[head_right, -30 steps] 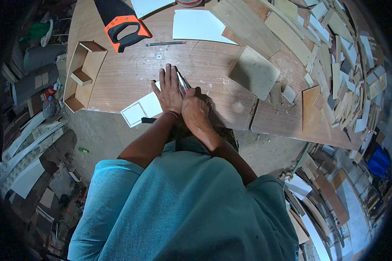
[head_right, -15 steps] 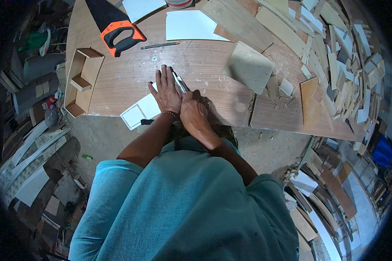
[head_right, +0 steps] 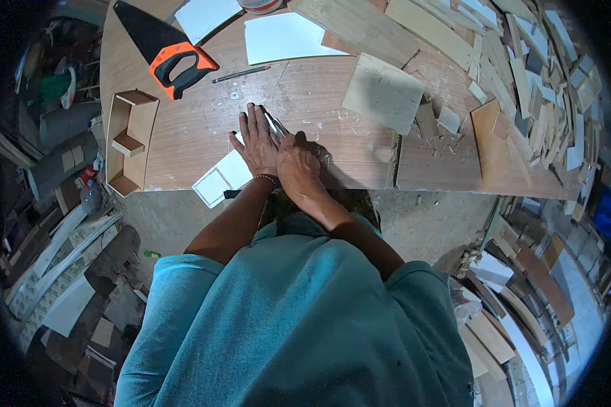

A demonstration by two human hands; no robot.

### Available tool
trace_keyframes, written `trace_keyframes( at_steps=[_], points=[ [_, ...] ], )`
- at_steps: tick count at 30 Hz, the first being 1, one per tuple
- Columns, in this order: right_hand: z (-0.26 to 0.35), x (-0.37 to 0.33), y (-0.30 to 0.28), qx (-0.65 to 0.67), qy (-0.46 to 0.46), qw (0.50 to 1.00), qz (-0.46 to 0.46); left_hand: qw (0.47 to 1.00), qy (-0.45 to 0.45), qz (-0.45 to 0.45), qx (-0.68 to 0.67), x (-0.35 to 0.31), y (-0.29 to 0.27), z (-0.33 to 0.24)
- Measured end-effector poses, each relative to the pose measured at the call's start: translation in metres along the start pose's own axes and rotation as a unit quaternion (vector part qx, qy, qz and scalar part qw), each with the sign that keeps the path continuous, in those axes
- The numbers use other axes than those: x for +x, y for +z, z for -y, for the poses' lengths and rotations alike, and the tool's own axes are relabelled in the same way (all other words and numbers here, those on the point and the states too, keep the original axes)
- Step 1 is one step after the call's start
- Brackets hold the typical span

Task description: The person is cutting small white panels with a utility knife and fitting them into a wooden grid structure.

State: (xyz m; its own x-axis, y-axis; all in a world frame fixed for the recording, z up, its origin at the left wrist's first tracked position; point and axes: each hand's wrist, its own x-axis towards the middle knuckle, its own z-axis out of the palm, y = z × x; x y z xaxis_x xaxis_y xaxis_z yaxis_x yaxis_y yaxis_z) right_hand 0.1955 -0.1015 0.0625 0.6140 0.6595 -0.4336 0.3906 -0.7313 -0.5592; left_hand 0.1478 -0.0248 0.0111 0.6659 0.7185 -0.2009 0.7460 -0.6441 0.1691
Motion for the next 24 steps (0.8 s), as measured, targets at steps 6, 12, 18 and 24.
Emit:
trace_keyframes(
  at_steps=[6,12,18,24],
  points=[
    [-0.012,-0.023,-0.006,0.005,-0.02,1.0,0.008,1.0,0.004,-0.009,0.009,0.0,-0.007,-0.004],
    [-0.02,-0.031,-0.006,0.037,-0.018,0.999,0.022,1.0,0.001,-0.021,0.022,-0.003,-0.006,-0.003],
    [-0.005,-0.008,-0.007,0.031,-0.009,0.999,0.016,1.0,0.003,-0.015,0.007,0.0,-0.001,0.0],
    [-0.006,0.001,-0.002,0.037,0.006,0.999,0.017,1.0,0.007,-0.021,0.011,0.001,0.005,0.003]
  ],
)
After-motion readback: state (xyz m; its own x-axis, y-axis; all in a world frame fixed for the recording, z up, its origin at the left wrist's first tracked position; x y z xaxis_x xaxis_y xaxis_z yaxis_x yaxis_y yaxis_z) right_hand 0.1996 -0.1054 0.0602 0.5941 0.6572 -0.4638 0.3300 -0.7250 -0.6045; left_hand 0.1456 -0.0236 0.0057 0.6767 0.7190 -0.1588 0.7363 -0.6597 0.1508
